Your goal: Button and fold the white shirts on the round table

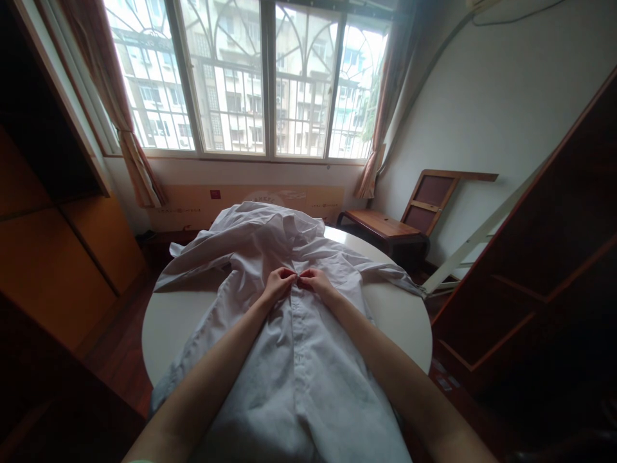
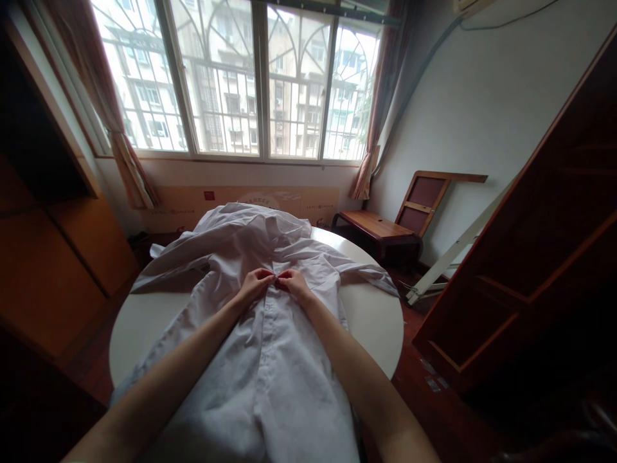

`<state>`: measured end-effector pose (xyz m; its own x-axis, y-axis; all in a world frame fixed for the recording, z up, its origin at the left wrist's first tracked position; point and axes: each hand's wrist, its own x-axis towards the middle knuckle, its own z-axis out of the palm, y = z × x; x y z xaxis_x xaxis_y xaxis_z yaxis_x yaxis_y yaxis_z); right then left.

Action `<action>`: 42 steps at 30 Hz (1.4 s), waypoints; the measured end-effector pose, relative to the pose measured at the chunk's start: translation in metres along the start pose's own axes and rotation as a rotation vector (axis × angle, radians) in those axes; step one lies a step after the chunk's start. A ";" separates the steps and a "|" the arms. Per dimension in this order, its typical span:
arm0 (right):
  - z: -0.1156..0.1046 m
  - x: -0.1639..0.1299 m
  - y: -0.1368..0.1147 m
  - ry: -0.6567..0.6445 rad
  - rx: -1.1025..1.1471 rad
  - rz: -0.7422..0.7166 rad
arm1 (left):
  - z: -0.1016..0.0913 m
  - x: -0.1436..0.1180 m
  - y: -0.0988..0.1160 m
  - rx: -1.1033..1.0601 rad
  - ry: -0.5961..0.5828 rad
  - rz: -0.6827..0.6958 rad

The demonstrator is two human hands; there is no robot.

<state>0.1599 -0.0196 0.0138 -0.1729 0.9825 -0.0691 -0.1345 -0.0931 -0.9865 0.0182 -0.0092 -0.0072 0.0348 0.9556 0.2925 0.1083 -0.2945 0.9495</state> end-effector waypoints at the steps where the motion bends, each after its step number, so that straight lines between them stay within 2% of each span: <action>1: 0.000 0.000 0.000 0.001 -0.015 0.003 | 0.000 0.000 0.000 0.004 0.002 -0.004; 12: 0.001 -0.001 -0.001 0.025 -0.281 -0.078 | 0.002 -0.002 0.004 0.008 -0.007 -0.035; 16: 0.001 0.003 0.004 0.055 -0.333 -0.133 | 0.001 -0.004 0.008 0.008 -0.018 -0.030; 21: -0.002 0.007 0.014 0.017 -0.285 -0.199 | 0.002 -0.003 0.006 0.019 0.004 -0.008; 24: -0.002 0.008 0.017 0.083 -0.340 -0.224 | 0.002 -0.002 0.002 0.033 0.032 0.004; 32: 0.005 -0.003 0.012 0.244 -0.784 -0.434 | 0.002 -0.001 0.003 0.052 0.027 0.020; 38: 0.008 -0.007 0.012 0.273 -0.926 -0.461 | 0.001 -0.003 0.005 0.040 -0.028 0.051; 42: 0.008 -0.006 0.011 0.277 -0.921 -0.443 | 0.001 -0.003 0.004 0.092 -0.009 0.080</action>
<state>0.1519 -0.0281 0.0044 -0.0456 0.9123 0.4070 0.6809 0.3265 -0.6556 0.0198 -0.0134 -0.0040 0.0554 0.9292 0.3654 0.1953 -0.3690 0.9087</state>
